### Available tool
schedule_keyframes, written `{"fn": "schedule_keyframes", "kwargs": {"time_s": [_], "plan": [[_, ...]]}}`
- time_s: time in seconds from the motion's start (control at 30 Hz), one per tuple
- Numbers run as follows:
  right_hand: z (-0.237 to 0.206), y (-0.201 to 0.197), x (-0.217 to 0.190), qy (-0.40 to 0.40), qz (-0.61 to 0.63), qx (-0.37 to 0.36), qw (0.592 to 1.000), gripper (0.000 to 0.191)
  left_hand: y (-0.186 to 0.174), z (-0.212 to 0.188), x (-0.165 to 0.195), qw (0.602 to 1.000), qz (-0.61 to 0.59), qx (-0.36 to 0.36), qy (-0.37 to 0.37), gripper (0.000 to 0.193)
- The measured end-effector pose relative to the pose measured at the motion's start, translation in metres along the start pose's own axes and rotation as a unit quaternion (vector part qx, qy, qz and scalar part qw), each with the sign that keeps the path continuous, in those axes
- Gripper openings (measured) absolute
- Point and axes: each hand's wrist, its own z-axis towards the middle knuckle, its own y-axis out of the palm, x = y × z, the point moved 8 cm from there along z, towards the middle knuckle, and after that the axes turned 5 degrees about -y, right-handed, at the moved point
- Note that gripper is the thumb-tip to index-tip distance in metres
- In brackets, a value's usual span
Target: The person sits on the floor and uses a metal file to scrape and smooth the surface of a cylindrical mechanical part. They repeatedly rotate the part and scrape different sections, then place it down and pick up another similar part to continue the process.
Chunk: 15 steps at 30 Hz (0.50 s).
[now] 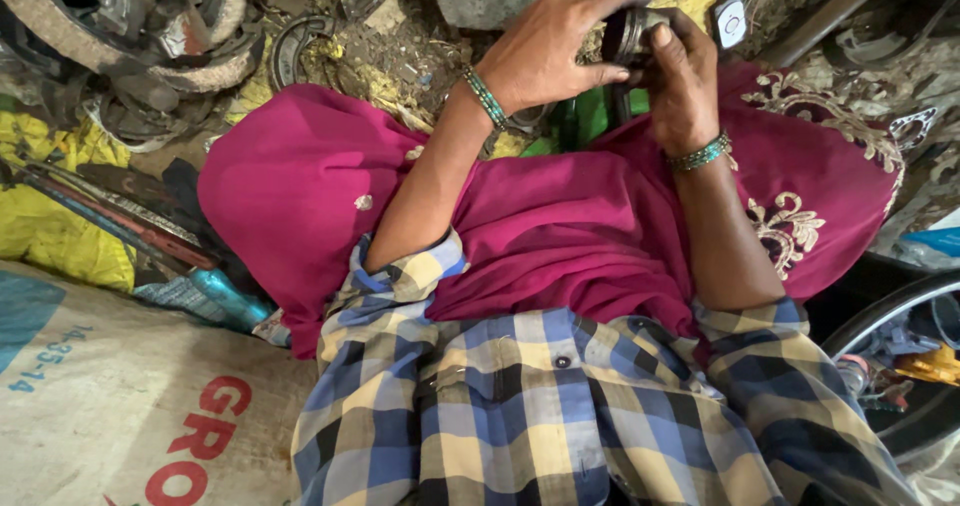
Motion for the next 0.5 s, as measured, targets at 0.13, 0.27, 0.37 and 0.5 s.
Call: {"fn": "schedule_keyframes", "kwargs": {"time_s": [0.13,0.27,0.37,0.5], "plan": [[0.0,-0.004,0.007,0.008,0.017,-0.003,1.0,0.054,0.006,-0.001,-0.009,0.999,-0.007,-0.029,-0.019,0.077],[0.002,-0.012,0.013,0.007,-0.019,0.01,1.0,0.051,0.008,-0.001,-0.009,1.0,0.022,-0.012,0.0,0.08],[0.003,-0.015,0.019,0.013,-0.004,0.025,1.0,0.048,0.01,-0.002,-0.009,0.999,0.037,-0.011,0.005,0.081],[0.003,-0.011,0.019,0.01,0.023,0.022,0.999,0.046,0.011,-0.005,-0.008,0.998,0.057,-0.004,0.015,0.082]]}}
